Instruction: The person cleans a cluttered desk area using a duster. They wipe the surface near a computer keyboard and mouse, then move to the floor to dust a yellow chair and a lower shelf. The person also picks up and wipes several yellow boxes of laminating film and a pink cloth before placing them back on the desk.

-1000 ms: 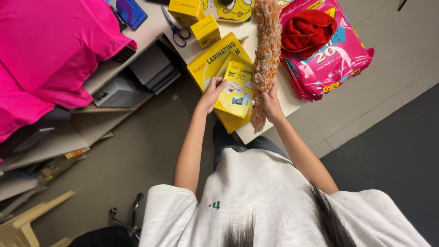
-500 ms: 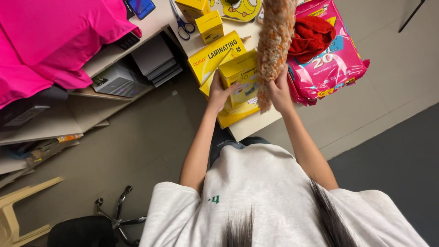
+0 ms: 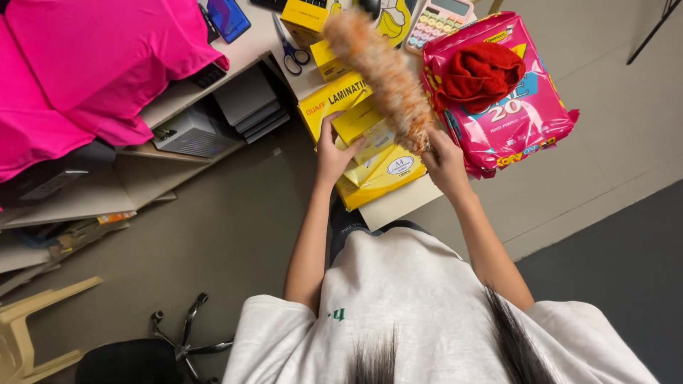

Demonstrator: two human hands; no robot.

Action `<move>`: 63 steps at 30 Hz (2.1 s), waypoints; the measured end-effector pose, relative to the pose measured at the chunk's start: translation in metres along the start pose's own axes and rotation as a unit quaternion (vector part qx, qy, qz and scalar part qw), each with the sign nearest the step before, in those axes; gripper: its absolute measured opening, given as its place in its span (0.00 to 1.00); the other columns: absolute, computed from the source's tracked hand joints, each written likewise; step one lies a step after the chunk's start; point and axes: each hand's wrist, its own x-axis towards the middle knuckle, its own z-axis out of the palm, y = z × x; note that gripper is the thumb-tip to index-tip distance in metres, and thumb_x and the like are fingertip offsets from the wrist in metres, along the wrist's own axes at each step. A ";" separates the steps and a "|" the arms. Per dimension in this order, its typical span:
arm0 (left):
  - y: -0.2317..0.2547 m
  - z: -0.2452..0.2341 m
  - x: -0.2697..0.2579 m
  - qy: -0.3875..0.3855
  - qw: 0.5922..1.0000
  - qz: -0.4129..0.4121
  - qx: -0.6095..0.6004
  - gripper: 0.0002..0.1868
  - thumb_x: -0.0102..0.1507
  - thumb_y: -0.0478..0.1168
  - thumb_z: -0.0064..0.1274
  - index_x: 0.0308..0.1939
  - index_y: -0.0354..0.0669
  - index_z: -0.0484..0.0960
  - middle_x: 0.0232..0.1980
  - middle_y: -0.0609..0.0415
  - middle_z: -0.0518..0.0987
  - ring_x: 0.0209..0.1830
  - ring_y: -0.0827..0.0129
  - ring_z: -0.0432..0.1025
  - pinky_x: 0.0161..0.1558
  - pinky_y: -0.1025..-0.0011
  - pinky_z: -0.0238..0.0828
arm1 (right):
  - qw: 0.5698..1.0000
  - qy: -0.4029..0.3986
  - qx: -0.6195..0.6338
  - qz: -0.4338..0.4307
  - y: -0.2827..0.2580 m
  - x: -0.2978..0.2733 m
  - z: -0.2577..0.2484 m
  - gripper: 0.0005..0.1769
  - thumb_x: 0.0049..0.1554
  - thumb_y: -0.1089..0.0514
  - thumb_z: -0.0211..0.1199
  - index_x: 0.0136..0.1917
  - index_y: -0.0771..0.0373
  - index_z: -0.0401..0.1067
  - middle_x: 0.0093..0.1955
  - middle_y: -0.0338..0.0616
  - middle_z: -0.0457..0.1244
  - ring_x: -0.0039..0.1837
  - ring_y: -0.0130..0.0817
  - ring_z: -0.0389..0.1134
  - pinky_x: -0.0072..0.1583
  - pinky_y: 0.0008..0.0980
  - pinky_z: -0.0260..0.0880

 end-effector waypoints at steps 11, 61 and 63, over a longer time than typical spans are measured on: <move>0.088 0.019 0.035 -0.077 0.836 0.120 0.531 0.44 0.48 0.53 0.72 0.62 0.38 0.71 0.52 0.46 0.76 0.54 0.51 0.72 0.59 0.51 0.65 | 0.940 0.096 0.291 0.149 0.003 -0.006 0.014 0.20 0.63 0.65 0.51 0.68 0.64 0.66 0.50 0.37 0.67 0.45 0.21 0.65 0.46 0.24 0.68; -0.044 0.013 -0.024 -0.008 0.711 -0.275 -0.647 0.30 0.71 0.58 0.43 0.73 0.52 0.67 0.68 0.52 0.75 0.64 0.59 0.73 0.61 0.57 0.74 | 0.925 -0.156 0.198 0.284 -0.017 -0.017 0.022 0.22 0.64 0.55 0.48 0.70 0.55 0.68 0.40 0.36 0.65 0.39 0.22 0.65 0.39 0.26 0.69; -0.071 0.009 -0.024 0.003 0.760 -0.253 -0.598 0.29 0.77 0.59 0.43 0.76 0.48 0.68 0.68 0.49 0.73 0.61 0.59 0.73 0.57 0.57 0.74 | 0.916 -0.175 0.249 0.260 0.002 -0.028 0.035 0.16 0.65 0.56 0.51 0.61 0.64 0.71 0.42 0.38 0.64 0.41 0.23 0.64 0.41 0.26 0.69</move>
